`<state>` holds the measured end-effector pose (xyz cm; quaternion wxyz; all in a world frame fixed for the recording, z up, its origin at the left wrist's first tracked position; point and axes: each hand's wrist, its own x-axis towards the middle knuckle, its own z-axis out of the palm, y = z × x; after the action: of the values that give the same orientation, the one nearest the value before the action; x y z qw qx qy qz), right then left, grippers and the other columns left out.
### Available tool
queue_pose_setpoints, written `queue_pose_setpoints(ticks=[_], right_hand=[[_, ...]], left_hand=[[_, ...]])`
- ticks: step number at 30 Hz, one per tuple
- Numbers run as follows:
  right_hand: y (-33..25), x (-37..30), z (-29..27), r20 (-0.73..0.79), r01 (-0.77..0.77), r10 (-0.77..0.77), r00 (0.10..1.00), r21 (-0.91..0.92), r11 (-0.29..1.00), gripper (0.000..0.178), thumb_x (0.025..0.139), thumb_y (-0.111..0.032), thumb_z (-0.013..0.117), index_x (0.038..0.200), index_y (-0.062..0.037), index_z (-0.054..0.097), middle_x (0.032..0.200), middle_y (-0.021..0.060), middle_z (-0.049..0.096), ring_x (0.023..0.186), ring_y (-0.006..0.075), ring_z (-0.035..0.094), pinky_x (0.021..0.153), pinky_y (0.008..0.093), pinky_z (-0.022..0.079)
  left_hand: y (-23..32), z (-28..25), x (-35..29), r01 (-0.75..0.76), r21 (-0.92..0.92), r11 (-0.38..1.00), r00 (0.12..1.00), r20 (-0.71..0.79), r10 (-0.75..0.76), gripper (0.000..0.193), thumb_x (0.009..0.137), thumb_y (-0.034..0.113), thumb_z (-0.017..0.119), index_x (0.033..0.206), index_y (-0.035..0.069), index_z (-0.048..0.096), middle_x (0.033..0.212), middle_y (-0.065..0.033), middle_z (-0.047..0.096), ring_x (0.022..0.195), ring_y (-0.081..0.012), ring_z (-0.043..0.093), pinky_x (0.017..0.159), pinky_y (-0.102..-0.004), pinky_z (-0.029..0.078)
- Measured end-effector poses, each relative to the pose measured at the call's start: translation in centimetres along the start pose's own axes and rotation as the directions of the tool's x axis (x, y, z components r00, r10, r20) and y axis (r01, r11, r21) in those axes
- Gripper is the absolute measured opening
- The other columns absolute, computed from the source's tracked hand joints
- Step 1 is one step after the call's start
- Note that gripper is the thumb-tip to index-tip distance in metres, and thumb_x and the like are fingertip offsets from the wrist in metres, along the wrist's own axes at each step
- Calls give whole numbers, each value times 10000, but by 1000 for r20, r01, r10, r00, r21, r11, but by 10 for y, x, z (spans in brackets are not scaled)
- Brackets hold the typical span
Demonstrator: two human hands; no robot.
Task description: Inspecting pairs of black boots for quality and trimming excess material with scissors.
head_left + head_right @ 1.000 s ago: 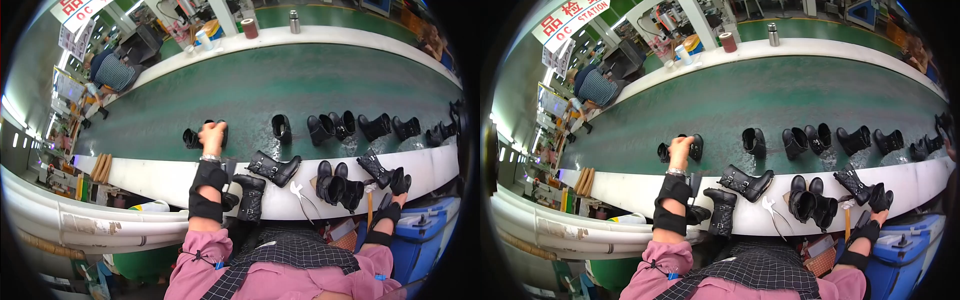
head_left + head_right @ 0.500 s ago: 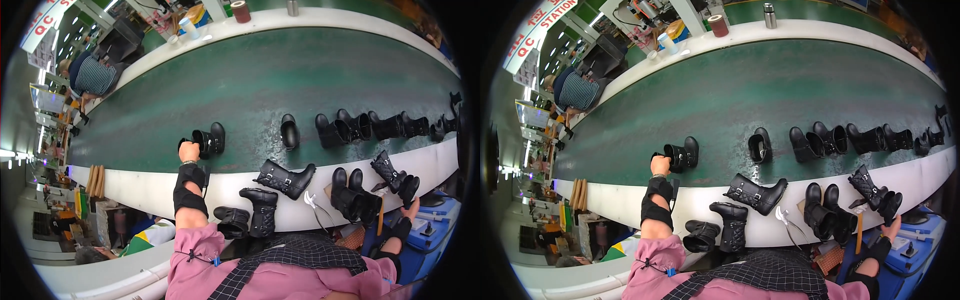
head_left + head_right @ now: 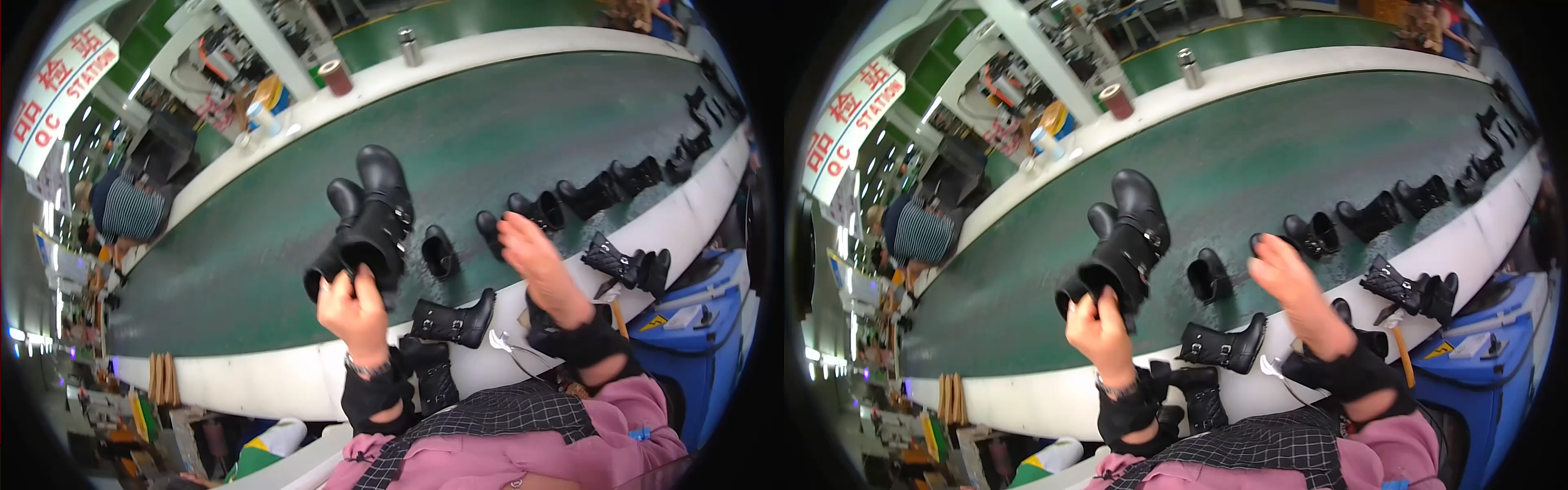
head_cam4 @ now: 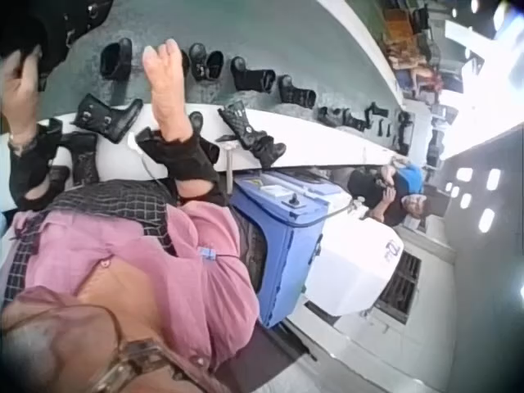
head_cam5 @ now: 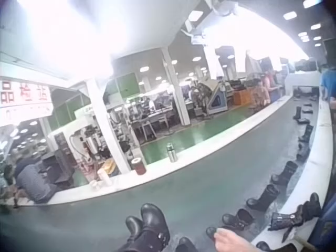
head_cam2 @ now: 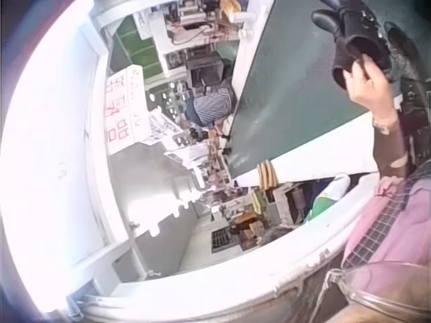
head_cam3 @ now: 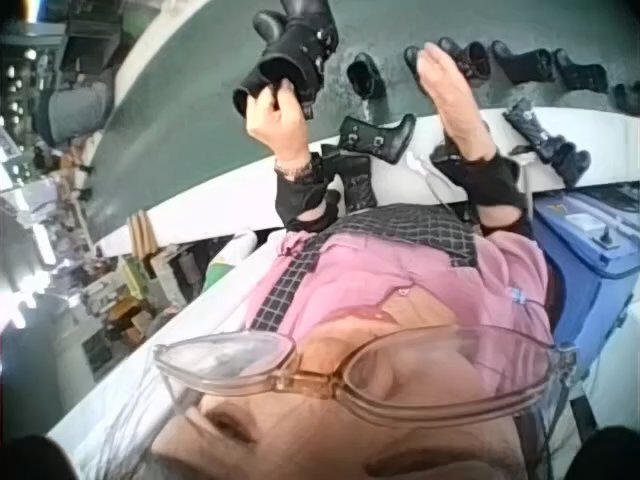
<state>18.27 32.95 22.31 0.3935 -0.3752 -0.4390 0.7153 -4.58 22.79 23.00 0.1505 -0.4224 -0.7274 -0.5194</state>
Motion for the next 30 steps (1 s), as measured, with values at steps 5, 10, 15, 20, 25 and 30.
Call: queue_pose_setpoints(ticks=[5,10,15,20,25,30], right_hand=[[20,31,8,297,-128,-40,954,526,840,738,805,-515,698,1320,-25,500,1161,89,600,1061,191,579,982,360,443],[48,22,-25,325,-164,-75,943,647,745,754,784,-550,694,1300,-29,519,1047,79,642,915,163,648,809,336,553],[70,11,-52,308,-232,-14,951,746,624,686,867,-578,528,1326,-69,510,1218,85,600,1105,250,564,929,505,454],[75,3,-62,531,-419,-207,821,809,412,666,880,-618,459,1309,-112,519,1324,127,538,1210,326,509,1012,557,381],[60,-36,-29,478,-396,-12,878,741,542,556,912,-542,520,1233,-90,558,1160,87,603,1018,228,594,889,407,476],[33,-60,-21,331,-371,196,923,629,683,552,947,-485,521,1230,-12,551,1099,71,646,934,134,643,821,259,530]], left_hand=[[77,-5,-38,-364,-202,909,904,160,397,195,638,49,664,819,-20,689,716,-181,601,603,-338,587,571,-377,491],[111,-13,-44,-427,-365,827,751,367,549,269,640,116,743,876,-8,707,692,-111,590,580,-282,592,548,-349,500],[138,-47,-26,-272,-513,814,361,730,581,507,666,194,792,1127,34,655,868,-178,626,712,-311,628,615,-360,509],[92,-53,32,442,-870,216,186,324,928,611,806,262,713,1336,51,493,1215,-283,532,912,-324,646,742,-349,541],[46,22,-36,856,-497,144,503,864,-4,602,843,392,629,1306,28,503,1223,-230,542,997,-324,610,841,-395,506],[41,43,-91,896,-358,-263,321,931,-176,652,880,522,545,1276,4,514,1232,-178,552,1081,-324,574,940,-441,470]])
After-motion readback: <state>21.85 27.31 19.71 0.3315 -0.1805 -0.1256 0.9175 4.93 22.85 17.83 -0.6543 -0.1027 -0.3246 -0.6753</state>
